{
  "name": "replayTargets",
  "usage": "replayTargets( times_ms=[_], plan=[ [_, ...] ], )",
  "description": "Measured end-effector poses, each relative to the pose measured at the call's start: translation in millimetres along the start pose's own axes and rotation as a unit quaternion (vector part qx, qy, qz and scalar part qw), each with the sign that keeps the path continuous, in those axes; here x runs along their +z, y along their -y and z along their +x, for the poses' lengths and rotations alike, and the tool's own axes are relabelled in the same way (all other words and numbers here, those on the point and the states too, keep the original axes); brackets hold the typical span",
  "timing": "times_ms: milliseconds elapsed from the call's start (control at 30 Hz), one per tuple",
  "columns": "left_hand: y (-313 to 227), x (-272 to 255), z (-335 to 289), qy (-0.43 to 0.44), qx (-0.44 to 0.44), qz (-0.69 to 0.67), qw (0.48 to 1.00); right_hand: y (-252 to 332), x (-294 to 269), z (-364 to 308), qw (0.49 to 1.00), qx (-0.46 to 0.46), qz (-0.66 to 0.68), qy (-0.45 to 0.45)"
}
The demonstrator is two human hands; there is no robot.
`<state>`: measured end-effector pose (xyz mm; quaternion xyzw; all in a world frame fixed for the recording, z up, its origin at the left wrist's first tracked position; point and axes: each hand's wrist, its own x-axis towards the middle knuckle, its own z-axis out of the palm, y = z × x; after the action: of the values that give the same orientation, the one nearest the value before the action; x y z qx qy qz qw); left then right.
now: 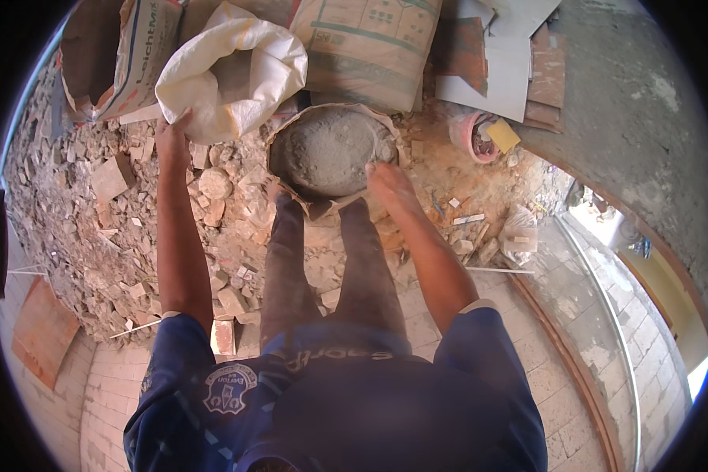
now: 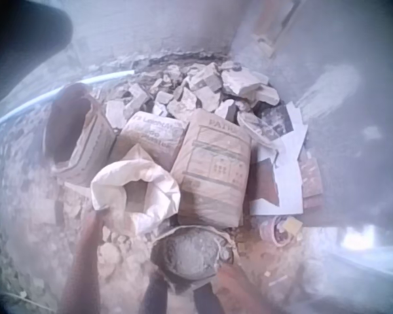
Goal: The person scoops cement from a large paper bag using a small trowel and transfers it into a smaller white sack. The person repeats this scooping and pouring action multiple times to fill the smaller sack.
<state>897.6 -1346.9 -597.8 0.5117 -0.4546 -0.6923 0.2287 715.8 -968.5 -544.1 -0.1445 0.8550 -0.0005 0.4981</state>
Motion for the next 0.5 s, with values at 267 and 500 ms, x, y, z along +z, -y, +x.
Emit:
replayTargets(
  times_ms=[267,500],
  plan=[
    [-11.2,0.1,-1.1,-0.020,-0.003,0.021,1.000,6.7,6.2,19.1,0.998,-0.020,0.010,0.063],
    [-13.8,4.2,-2.9,-0.043,-0.023,0.000,0.999,-29.7,31.6,34.2,0.997,-0.020,0.047,0.050]
  ],
)
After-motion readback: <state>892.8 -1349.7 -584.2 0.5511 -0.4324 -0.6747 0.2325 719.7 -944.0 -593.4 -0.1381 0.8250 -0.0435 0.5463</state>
